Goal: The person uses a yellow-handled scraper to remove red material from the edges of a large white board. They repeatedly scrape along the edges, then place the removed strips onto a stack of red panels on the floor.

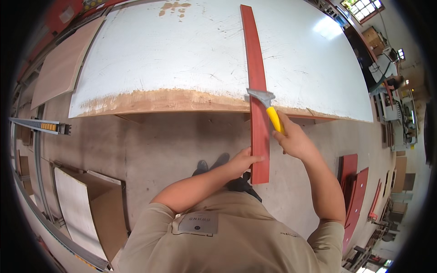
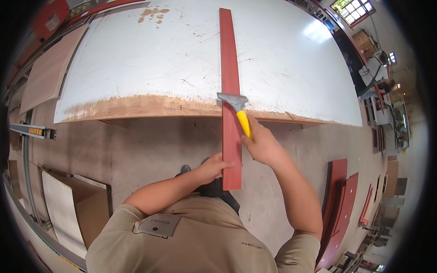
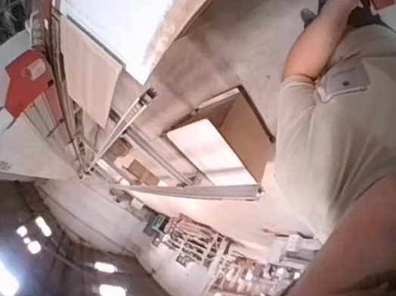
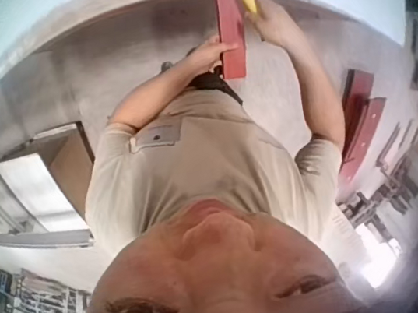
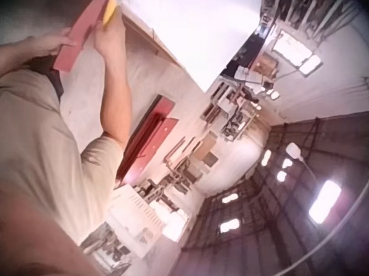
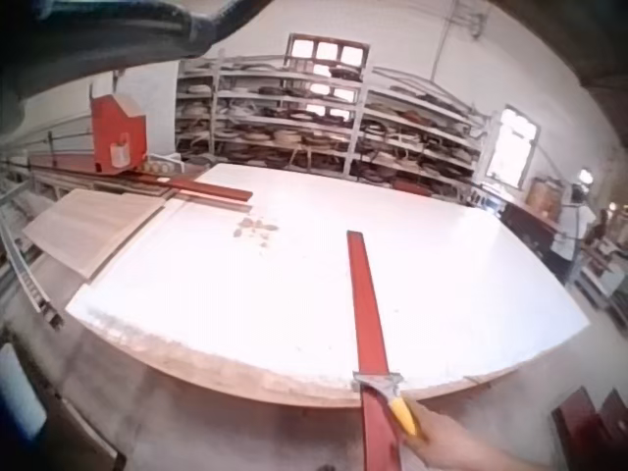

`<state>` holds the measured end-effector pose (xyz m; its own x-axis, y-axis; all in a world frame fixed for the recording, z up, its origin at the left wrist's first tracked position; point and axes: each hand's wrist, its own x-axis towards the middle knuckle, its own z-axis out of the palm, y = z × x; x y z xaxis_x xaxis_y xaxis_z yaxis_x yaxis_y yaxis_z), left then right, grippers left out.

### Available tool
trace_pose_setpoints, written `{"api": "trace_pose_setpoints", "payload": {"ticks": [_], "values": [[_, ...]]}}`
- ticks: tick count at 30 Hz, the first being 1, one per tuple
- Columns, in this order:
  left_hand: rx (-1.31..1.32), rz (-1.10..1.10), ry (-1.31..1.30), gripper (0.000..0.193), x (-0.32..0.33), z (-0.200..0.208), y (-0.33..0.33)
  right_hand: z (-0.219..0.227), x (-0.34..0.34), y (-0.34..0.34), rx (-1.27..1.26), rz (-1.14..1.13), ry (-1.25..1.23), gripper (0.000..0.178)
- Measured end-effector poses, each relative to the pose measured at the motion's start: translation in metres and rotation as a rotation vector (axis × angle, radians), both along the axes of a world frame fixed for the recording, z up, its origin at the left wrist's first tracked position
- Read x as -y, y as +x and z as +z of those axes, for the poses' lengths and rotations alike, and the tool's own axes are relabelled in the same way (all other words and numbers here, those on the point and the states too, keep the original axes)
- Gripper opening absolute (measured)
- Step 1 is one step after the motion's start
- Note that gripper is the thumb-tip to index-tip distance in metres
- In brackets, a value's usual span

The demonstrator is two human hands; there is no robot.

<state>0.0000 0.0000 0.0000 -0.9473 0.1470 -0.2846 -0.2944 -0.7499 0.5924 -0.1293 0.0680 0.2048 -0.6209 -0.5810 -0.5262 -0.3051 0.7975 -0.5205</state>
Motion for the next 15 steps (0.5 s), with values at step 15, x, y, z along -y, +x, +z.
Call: {"api": "trace_pose_setpoints", "payload": {"ticks": [15], "values": [[-0.004,-0.024,0.091,0.032,-0.045,0.003,-0.03,-0.039,0.039,-0.077,-0.485,0.147,0.082,0.053]]}}
